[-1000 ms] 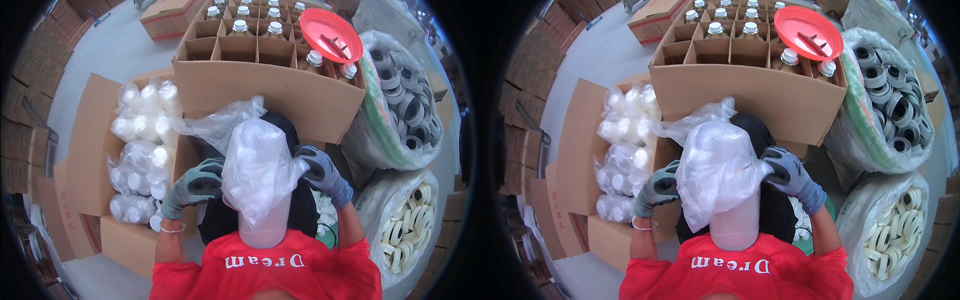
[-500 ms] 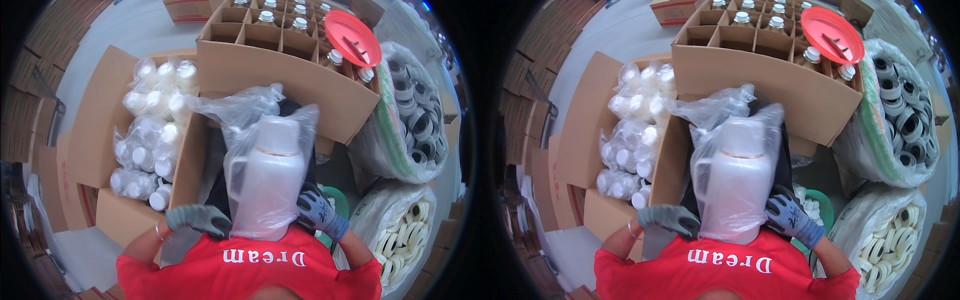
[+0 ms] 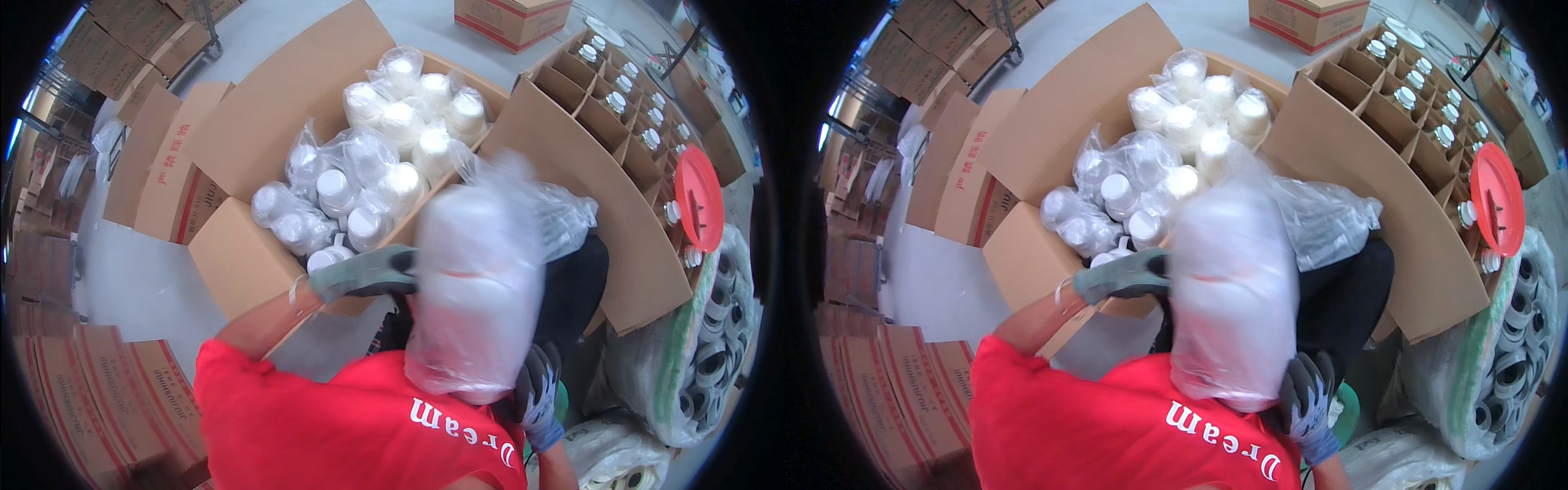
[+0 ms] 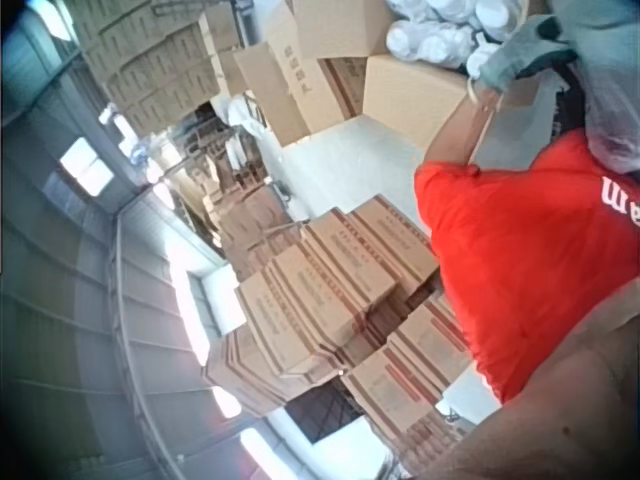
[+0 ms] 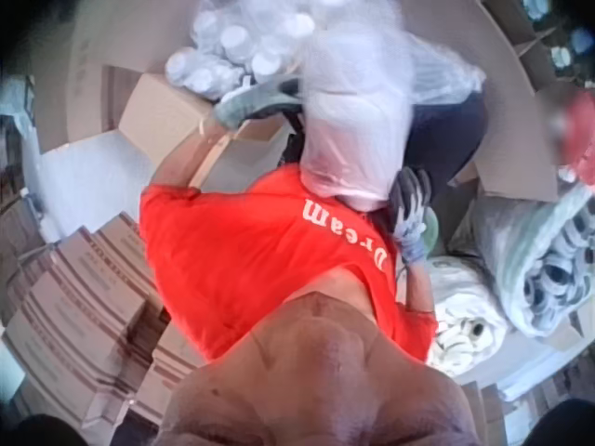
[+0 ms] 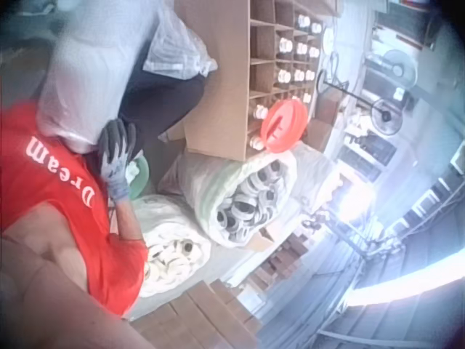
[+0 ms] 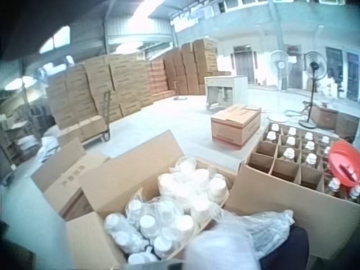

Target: The person assembles vacuum flasks by inserting metal liners into plastic outer casings, attaches lids and handles, and places the completed flasks into plastic bags and boxes.

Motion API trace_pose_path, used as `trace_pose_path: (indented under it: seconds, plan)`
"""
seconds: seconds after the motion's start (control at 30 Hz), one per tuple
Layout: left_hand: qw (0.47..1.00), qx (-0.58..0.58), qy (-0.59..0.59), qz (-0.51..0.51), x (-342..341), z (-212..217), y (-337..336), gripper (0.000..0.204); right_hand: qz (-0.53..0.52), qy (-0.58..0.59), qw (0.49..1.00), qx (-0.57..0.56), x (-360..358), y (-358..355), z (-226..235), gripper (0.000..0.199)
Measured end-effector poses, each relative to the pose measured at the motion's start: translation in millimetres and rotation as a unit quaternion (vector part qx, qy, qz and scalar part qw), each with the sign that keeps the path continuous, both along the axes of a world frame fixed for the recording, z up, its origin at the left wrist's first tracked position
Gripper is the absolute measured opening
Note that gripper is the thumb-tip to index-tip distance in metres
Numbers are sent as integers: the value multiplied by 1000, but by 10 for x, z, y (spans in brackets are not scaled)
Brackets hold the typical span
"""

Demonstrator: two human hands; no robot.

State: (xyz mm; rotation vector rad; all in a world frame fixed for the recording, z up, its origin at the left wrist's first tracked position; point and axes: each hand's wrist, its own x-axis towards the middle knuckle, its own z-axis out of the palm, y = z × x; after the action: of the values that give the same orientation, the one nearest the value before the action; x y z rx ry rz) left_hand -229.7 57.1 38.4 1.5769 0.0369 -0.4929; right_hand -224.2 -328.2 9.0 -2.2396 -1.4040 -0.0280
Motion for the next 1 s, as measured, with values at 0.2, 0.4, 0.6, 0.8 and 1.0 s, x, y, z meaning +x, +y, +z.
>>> trace_pose_path:
  seconds: [0.2, 0.4, 0.6, 0.8, 1.0]
  plan:
    - [887, -141, -82, 432, -660, -635, 1163, 24, -42, -54, 998, 6, 1413, 1161, 314, 52]
    - [748, 7, -238, 619, 257, -895, 2069, 19, -19, 212, 949, -232, 3392, 726, -632, 32]
    - [739, 353, -110, 563, 761, -1932, 2799, 42, -197, 498, 803, -261, 3827, -41, -1334, 35]
    - [799, 352, 48, 486, 572, -1535, 2269, 53, -197, 143, 943, -228, 3089, 707, -380, 32]
    - [884, 291, 21, 366, -517, -2108, 1213, 41, -188, -73, 979, -35, 2576, 683, -1, 35]
